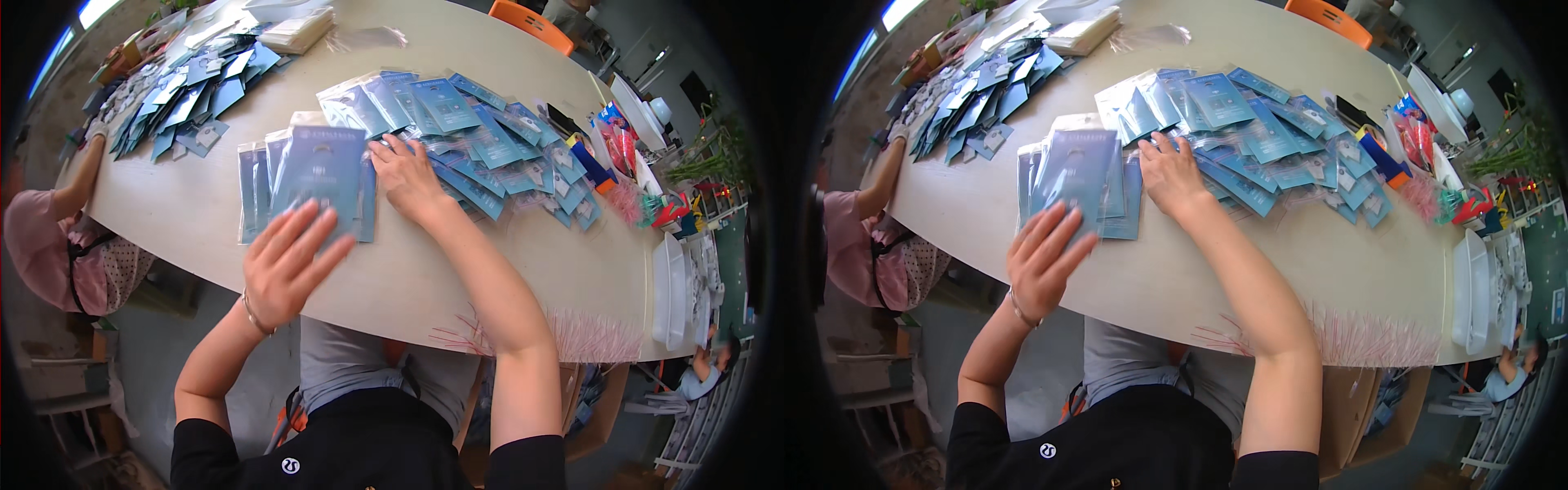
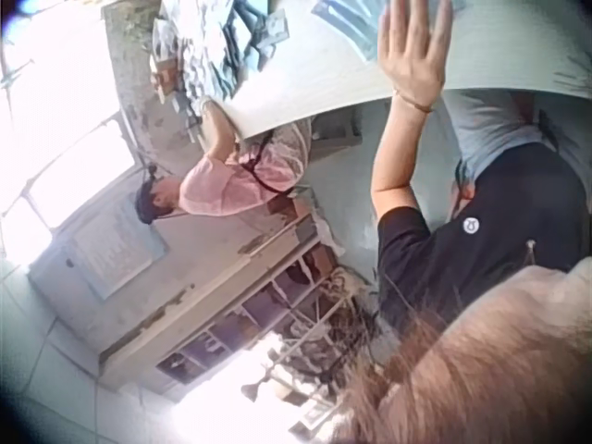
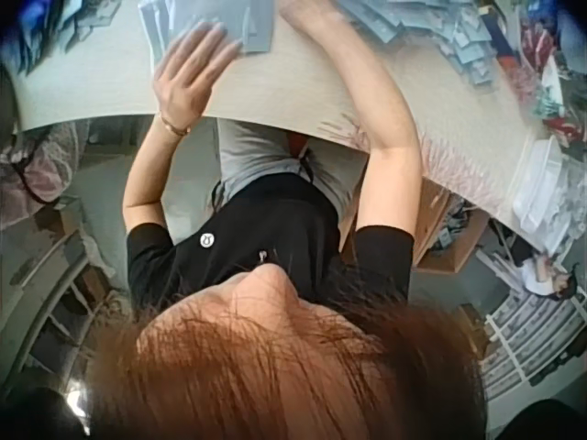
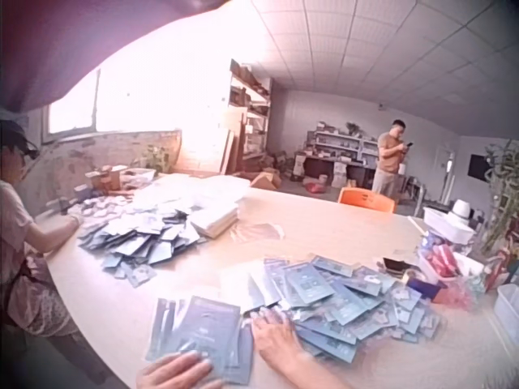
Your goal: The person places blue keychains into clear plastic bags and seals them. They then stack the packaged items on the table and periodically transfer the stacks into a cardboard box.
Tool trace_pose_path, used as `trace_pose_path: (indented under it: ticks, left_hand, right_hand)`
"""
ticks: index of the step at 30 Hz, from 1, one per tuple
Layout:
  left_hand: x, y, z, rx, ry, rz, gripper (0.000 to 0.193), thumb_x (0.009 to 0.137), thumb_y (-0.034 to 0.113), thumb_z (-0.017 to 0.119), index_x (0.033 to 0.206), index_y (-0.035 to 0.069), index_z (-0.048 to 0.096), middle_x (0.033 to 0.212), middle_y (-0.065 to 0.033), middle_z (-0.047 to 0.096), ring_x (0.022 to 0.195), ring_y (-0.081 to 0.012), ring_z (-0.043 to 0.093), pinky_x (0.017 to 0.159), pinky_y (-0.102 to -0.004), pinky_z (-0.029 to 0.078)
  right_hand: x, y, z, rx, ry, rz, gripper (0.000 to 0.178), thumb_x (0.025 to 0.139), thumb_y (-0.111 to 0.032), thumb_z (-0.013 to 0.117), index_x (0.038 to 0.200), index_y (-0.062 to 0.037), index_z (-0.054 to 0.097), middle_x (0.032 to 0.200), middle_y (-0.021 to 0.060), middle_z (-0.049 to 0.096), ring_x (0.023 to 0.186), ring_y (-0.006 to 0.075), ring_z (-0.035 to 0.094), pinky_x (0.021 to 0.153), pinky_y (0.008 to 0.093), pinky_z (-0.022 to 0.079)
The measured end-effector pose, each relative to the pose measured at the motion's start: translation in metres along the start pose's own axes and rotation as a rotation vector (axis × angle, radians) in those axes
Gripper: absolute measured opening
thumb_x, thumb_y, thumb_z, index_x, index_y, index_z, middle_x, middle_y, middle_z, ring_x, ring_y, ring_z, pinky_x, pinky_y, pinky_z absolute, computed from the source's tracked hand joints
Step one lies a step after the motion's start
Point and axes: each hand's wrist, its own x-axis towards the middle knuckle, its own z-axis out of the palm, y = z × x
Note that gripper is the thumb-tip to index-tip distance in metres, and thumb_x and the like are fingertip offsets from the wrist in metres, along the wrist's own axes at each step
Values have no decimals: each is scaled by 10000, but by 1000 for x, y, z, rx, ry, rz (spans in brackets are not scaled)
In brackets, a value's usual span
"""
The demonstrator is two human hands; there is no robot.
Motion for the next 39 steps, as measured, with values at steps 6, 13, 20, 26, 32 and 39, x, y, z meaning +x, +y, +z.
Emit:
trace_pose_path:
  ticks: [6,13,20,26,32,39]
  left_hand:
    - [-16,-21,59,73,-462,-377,448,913,138,621,1357,110,562,1491,-148,466,1409,-367,383,1154,-502,286]
    - [-12,-19,51,59,-509,-372,488,902,111,611,1383,105,528,1521,-160,418,1446,-363,323,1191,-506,219]
    - [12,41,57,-441,-560,-3,561,957,284,572,1484,149,437,1558,-156,370,1459,-342,310,1184,-473,261]
    - [7,50,60,-396,-679,63,621,959,430,563,1520,223,396,1599,-130,304,1477,-366,259,1187,-480,243]
    - [11,53,60,-416,-698,45,623,934,400,594,1503,211,425,1600,-131,304,1478,-371,255,1190,-489,231]
    - [18,57,55,-419,-752,7,659,891,348,633,1500,197,431,1602,-124,302,1487,-371,228,1204,-493,198]
  right_hand:
    - [-25,-24,-23,36,24,-97,156,847,-56,538,840,-20,690,956,131,680,1015,268,638,983,416,447]
    - [-135,-69,-81,18,-108,-95,76,722,-21,601,757,33,642,896,179,616,929,280,610,870,377,486]
    - [-182,-127,-95,203,-36,76,218,792,-52,596,962,74,649,1159,263,618,1152,366,590,1007,429,466]
    - [-212,-120,-102,436,161,458,231,765,-5,715,992,-6,671,1027,119,644,970,300,628,819,413,504]
    - [-192,-97,-93,359,66,414,205,762,-69,751,949,-40,672,950,85,561,953,275,556,803,393,456]
    - [-202,-112,-93,299,-114,217,114,837,-121,666,856,-34,594,916,98,527,962,278,510,829,393,426]
